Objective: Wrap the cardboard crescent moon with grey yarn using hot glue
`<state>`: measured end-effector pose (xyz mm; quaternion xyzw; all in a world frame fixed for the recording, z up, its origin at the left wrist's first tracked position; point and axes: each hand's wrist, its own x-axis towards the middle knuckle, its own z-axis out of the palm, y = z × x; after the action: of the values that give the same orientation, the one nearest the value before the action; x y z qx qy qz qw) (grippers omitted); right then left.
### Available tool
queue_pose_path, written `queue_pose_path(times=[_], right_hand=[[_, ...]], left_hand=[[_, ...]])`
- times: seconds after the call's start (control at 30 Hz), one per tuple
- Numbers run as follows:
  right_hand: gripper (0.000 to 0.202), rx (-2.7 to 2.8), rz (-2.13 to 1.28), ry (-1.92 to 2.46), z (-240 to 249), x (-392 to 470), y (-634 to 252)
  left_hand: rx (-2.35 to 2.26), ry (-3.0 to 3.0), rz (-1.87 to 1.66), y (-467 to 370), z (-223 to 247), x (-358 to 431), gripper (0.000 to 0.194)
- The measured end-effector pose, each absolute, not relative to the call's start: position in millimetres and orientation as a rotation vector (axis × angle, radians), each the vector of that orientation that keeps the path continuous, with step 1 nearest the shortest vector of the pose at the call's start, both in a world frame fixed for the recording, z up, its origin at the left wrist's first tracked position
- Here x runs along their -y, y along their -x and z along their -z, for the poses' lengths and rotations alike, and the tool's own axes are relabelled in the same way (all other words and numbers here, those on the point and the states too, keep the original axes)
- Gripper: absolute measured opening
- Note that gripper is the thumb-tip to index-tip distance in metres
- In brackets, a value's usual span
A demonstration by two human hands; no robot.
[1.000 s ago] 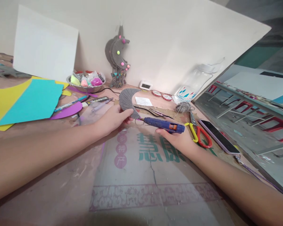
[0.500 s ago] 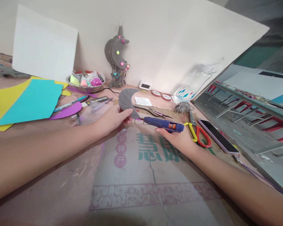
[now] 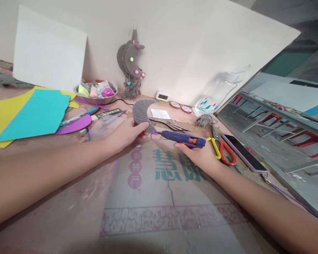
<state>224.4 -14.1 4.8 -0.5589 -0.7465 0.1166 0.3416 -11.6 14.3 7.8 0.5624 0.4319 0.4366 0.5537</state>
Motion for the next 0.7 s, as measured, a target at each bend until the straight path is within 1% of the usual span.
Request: queue_pose_path(times=[0.27,0.7], right_hand=[[0.031,1.946,-0.281,1.464,-2.9,12.8,-226.7],[0.033,1.884,-0.342,1.483,-7.9,14.8,-221.7]], left_hand=[[-1.035,-1.325,-1.015,10.7,-11.0,-12.7,0.016],[-1.046,-1.356,-1.001,11.2,-12.1,-11.7,0.017]])
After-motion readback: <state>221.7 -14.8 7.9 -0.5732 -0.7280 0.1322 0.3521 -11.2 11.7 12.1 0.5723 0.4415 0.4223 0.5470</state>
